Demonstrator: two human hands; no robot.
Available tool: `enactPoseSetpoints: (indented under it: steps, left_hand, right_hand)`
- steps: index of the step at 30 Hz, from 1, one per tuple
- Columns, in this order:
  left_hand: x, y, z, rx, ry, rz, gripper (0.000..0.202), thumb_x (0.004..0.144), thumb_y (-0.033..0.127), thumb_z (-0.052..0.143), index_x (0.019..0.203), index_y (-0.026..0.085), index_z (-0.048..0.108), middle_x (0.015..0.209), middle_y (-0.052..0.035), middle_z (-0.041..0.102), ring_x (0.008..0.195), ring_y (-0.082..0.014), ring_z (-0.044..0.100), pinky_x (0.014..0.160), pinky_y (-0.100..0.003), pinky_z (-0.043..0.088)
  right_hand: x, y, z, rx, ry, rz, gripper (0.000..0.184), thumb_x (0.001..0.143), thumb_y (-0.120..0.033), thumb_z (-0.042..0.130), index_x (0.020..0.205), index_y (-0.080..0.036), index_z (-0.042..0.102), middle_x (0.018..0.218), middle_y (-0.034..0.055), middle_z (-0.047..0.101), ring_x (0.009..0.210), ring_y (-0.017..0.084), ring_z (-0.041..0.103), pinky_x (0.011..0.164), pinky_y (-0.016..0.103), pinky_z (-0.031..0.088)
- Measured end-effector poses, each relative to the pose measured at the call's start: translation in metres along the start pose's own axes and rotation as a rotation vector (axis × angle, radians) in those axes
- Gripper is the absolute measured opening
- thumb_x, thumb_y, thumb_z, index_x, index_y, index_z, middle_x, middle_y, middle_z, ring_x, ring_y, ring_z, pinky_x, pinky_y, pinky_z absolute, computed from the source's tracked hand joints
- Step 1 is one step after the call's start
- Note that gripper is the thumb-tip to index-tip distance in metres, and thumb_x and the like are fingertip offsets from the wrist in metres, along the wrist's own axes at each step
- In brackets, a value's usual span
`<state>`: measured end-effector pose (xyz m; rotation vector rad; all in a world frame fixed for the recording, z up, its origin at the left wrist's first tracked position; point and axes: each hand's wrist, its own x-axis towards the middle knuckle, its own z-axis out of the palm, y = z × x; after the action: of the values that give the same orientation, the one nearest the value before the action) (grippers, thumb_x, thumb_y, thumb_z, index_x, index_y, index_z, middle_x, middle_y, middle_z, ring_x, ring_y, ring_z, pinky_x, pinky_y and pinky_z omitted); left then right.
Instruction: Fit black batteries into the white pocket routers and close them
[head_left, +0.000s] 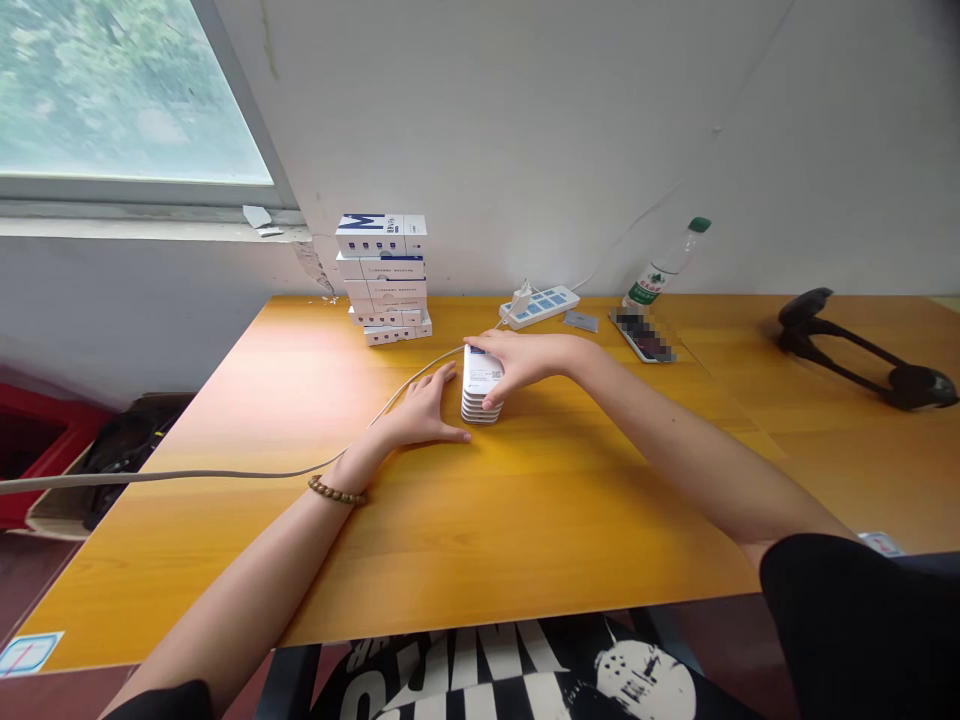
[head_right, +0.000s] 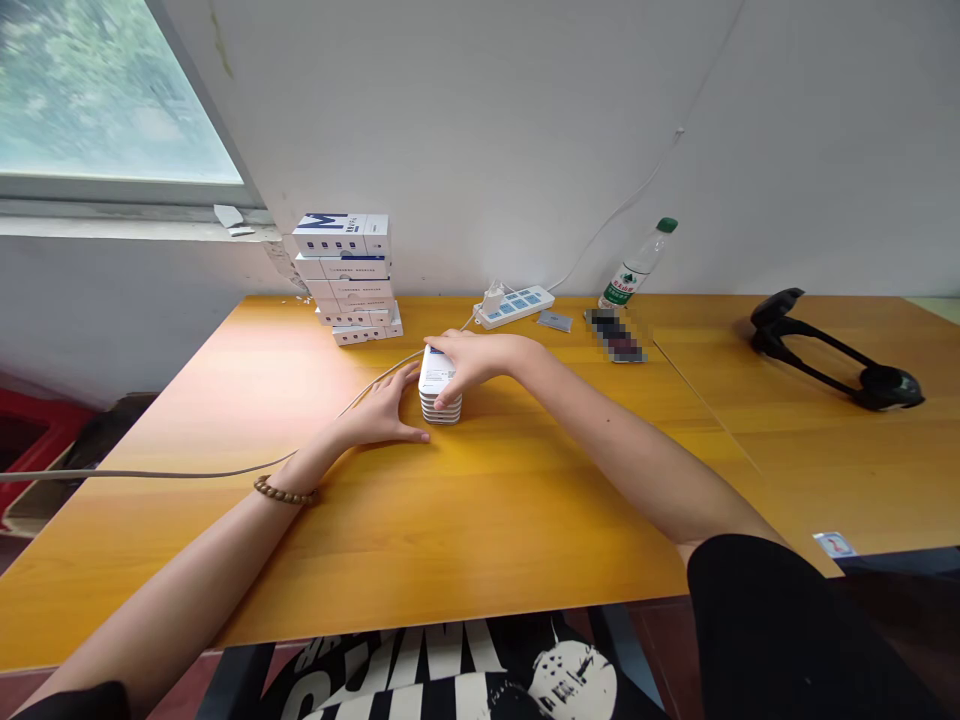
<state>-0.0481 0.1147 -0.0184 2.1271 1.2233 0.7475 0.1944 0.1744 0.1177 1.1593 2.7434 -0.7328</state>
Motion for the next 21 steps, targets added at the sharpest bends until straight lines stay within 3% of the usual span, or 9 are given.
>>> enactPoseSetpoints:
  steps: [3,13,19,21]
  left_hand:
    - [0.009,0.009,0.007,0.055,-0.016,-0.044,0.130,0.059,0.054,0.101,0.167,0.028,0.033,0.161,-0.0187,0.054,0.152,-0.0525,0.045,0.121,-0.066,0.042]
    - [0.017,0.022,0.009,0.089,0.036,-0.031,0.094,0.064,0.043,0.098,0.146,0.029,0.056,0.140,-0.0126,0.069,0.134,-0.0483,0.060,0.106,-0.060,0.053]
    - [0.036,0.022,0.021,0.094,0.047,-0.033,0.093,0.066,0.050,0.096,0.147,0.029,0.055,0.141,-0.0108,0.069,0.135,-0.0483,0.057,0.105,-0.059,0.050]
    - [0.044,0.022,0.026,0.089,0.056,-0.036,0.097,0.066,0.052,0.096,0.149,0.028,0.053,0.143,-0.0120,0.068,0.136,-0.0487,0.056,0.108,-0.059,0.048]
  right_hand:
    - [-0.002,-0.003,0.003,-0.026,-0.004,0.029,0.121,0.062,-0.064,0.094,0.165,-0.024,0.045,0.161,0.0188,0.053,0.154,0.048,0.045,0.121,0.057,0.047]
    - [-0.004,-0.002,0.000,0.012,0.053,-0.005,0.110,0.065,-0.055,0.093,0.162,-0.027,0.049,0.152,0.0151,0.059,0.147,0.046,0.052,0.116,0.055,0.050]
    - [-0.058,-0.004,-0.018,0.190,0.262,-0.052,0.097,0.075,-0.051,0.089,0.161,-0.033,0.048,0.158,0.0105,0.054,0.144,0.041,0.055,0.116,0.053,0.051]
    - [-0.085,-0.007,-0.015,0.247,0.259,-0.054,0.094,0.076,-0.052,0.090,0.159,-0.037,0.049,0.157,0.0082,0.055,0.137,0.039,0.060,0.110,0.051,0.055]
